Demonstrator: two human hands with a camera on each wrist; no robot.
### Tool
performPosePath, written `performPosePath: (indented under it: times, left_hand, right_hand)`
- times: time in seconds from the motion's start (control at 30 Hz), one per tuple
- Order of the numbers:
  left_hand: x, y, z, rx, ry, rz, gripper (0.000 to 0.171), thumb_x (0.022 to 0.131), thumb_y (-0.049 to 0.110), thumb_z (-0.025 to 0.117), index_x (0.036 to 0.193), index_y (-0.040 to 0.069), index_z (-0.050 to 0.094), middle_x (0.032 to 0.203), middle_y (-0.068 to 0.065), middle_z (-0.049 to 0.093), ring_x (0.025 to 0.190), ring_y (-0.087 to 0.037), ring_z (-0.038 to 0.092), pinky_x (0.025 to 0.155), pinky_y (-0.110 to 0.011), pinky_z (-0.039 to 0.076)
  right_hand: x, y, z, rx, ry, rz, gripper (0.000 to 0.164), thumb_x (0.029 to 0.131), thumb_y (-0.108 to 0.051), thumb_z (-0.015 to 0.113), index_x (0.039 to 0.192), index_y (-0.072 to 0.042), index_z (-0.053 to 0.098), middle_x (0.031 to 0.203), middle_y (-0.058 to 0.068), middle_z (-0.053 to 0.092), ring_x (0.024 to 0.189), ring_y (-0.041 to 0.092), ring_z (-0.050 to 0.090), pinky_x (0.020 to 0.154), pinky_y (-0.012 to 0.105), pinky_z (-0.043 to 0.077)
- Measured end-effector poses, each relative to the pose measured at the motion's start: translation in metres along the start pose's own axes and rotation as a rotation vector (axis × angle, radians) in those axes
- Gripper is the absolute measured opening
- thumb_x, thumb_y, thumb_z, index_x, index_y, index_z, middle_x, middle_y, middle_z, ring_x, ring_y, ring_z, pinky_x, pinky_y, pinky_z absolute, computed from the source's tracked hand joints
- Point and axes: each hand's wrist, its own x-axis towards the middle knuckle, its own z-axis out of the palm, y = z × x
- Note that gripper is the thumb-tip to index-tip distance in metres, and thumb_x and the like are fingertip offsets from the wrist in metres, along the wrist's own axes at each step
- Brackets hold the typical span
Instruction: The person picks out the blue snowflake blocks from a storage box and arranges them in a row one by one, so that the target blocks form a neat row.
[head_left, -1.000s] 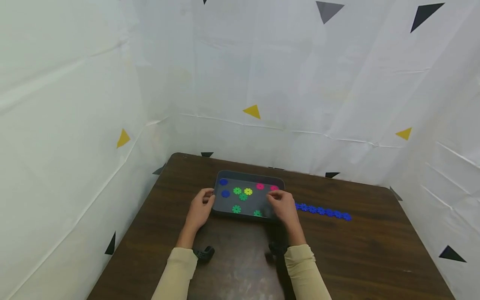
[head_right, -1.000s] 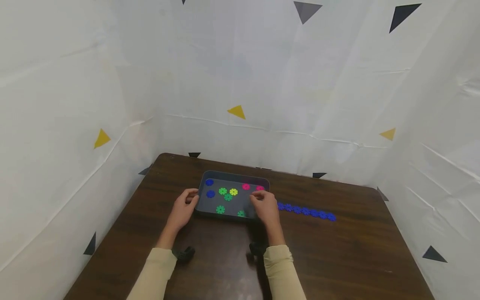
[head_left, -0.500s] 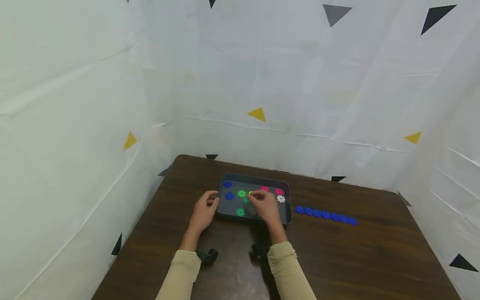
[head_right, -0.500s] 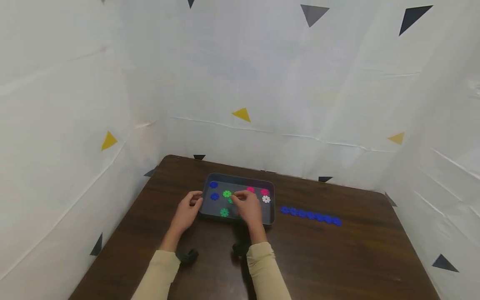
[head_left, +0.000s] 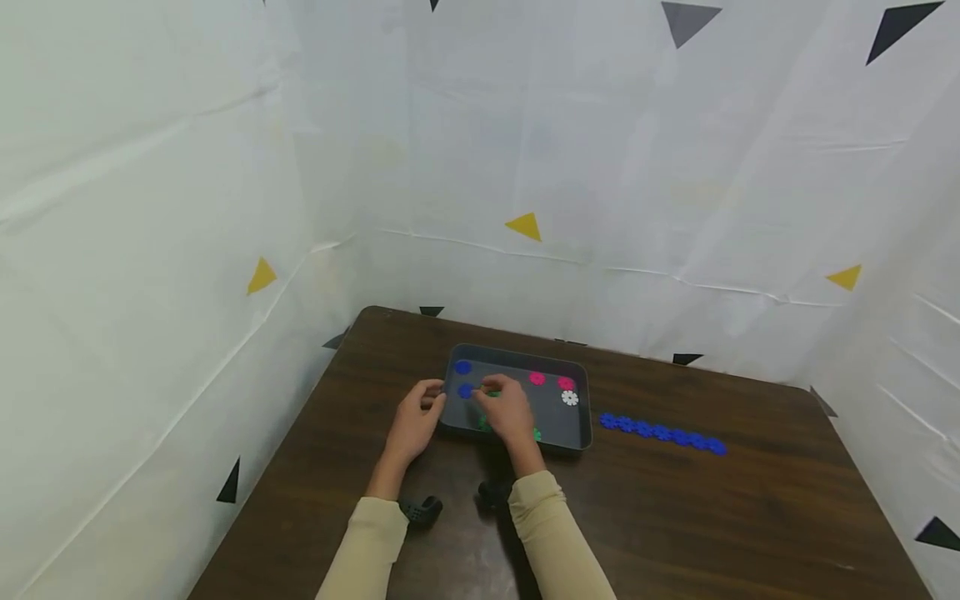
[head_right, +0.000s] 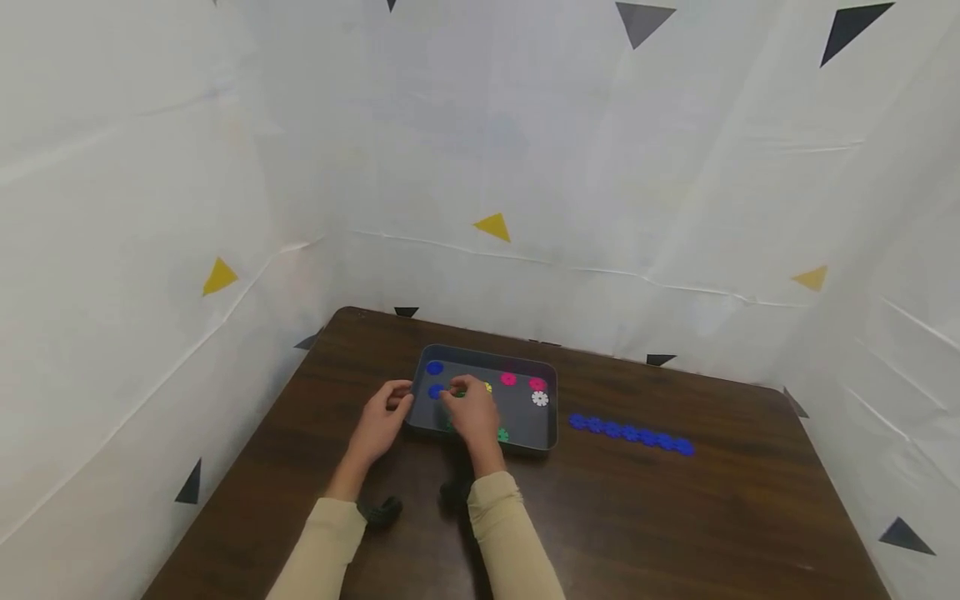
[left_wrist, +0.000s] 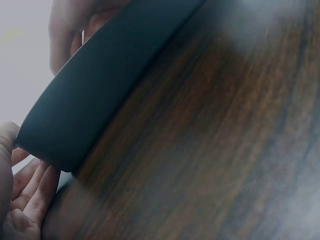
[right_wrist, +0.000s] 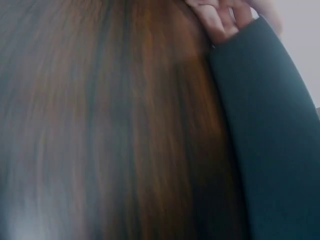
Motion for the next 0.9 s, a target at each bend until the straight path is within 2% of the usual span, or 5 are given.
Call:
performPosePath:
  times: [0.17,0.27,0.5,0.73,0.9]
  left_hand:
    - [-0.001,-0.001,0.002,-0.006,-0.013,-0.006,0.038,0.112,0.031,0.062,0.146,0.014,0.062,0.137,-0.009,0.069,0.127,-0.028,0.067,0.105,-0.054,0.057]
    - [-0.001,-0.001,0.002,-0.011,-0.012,-0.008,0.038,0.112,0.031,0.062,0.145,0.015,0.062,0.137,-0.009,0.069,0.127,-0.028,0.067,0.106,-0.054,0.057]
    - [0.002,0.001,0.001,0.002,0.0,0.005,0.037,0.112,0.03,0.062,0.145,0.015,0.062,0.137,-0.009,0.068,0.127,-0.028,0.067,0.106,-0.055,0.057]
    - [0.002,-0.002,0.002,-0.012,-0.008,0.005,0.037,0.112,0.028,0.062,0.146,0.014,0.062,0.138,-0.009,0.068,0.127,-0.028,0.067,0.106,-0.054,0.057]
    - [0.002,-0.002,0.002,-0.016,-0.005,0.007,0.037,0.112,0.028,0.062,0.146,0.014,0.062,0.138,-0.01,0.068,0.127,-0.028,0.067,0.106,-0.054,0.057]
  right_hand:
    - [0.001,-0.009,0.012,-0.086,0.001,0.112,0.037,0.099,-0.036,0.078,0.13,-0.015,0.076,0.117,0.003,0.079,0.106,0.028,0.073,0.092,0.057,0.055]
    - [0.004,-0.012,0.017,-0.166,0.008,0.134,0.037,0.1,-0.037,0.078,0.13,-0.016,0.077,0.115,0.002,0.079,0.103,0.028,0.074,0.092,0.058,0.055]
    - [0.011,-0.015,0.025,-0.259,0.004,0.121,0.041,0.1,-0.039,0.077,0.135,-0.019,0.074,0.116,0.003,0.079,0.105,0.029,0.075,0.094,0.058,0.056]
    - [0.009,-0.016,0.027,-0.263,-0.018,0.118,0.036,0.1,-0.038,0.078,0.134,-0.025,0.075,0.121,0.003,0.079,0.103,0.03,0.075,0.092,0.059,0.056]
    - [0.009,-0.014,0.028,-0.271,-0.035,0.094,0.034,0.101,-0.036,0.077,0.133,-0.023,0.074,0.117,0.003,0.078,0.099,0.026,0.073,0.091,0.056,0.058]
